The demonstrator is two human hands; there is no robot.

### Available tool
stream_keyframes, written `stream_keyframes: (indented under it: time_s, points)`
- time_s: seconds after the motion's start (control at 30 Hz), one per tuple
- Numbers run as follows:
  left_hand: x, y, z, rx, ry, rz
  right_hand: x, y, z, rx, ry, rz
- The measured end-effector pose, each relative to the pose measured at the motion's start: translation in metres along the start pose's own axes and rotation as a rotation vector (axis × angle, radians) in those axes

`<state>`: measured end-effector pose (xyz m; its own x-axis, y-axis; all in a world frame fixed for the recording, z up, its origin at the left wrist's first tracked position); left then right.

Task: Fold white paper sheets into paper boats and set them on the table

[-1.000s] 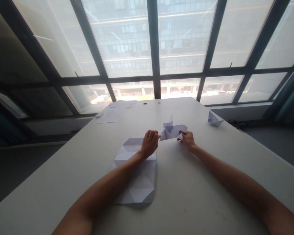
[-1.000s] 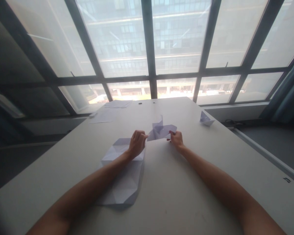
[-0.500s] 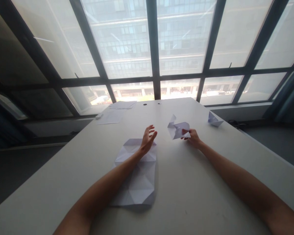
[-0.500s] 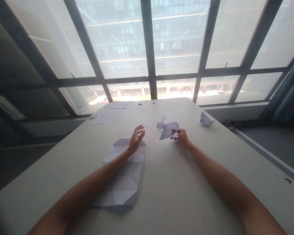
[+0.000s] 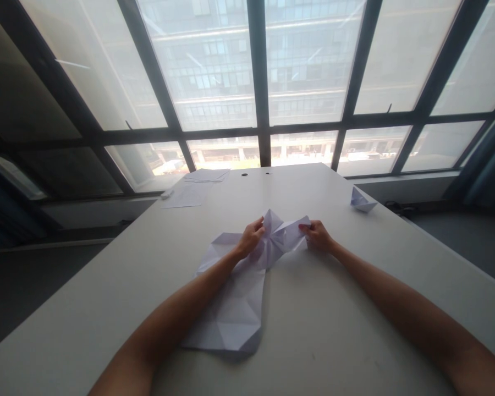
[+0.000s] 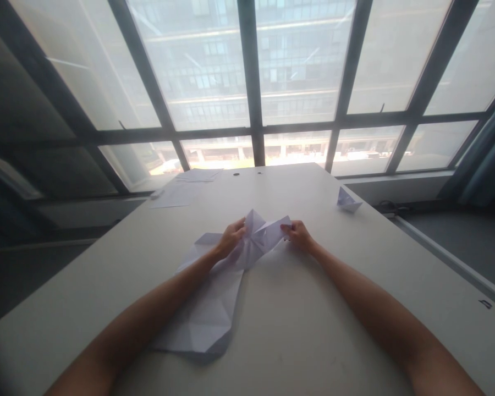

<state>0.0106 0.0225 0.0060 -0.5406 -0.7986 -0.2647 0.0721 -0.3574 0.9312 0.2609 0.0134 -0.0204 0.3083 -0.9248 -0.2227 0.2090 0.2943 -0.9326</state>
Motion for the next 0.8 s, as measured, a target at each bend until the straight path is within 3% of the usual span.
stream_keyframes:
  time_s: [0.27,0.8]
  points:
    - [0.003,-0.002,-0.004,0.047,-0.028,0.050,0.000,0.002,0.006,-0.098,0.020,-0.022]
    - [0.003,-0.003,-0.009,0.016,0.003,-0.021,0.005,0.001,0.010,-0.320,0.063,-0.108]
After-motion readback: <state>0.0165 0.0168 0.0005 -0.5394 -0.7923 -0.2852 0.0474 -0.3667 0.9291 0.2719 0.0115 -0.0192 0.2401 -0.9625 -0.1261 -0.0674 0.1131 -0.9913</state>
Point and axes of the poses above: each hand's wrist, its own x-axis away from the middle knuckle, its own z-axis out of the back of the hand, y = z × x, the point moved 3 cm from there along -x, towards the middle knuckle, and after that the axes turned 15 degrees about -y, right-handed, at the moved point
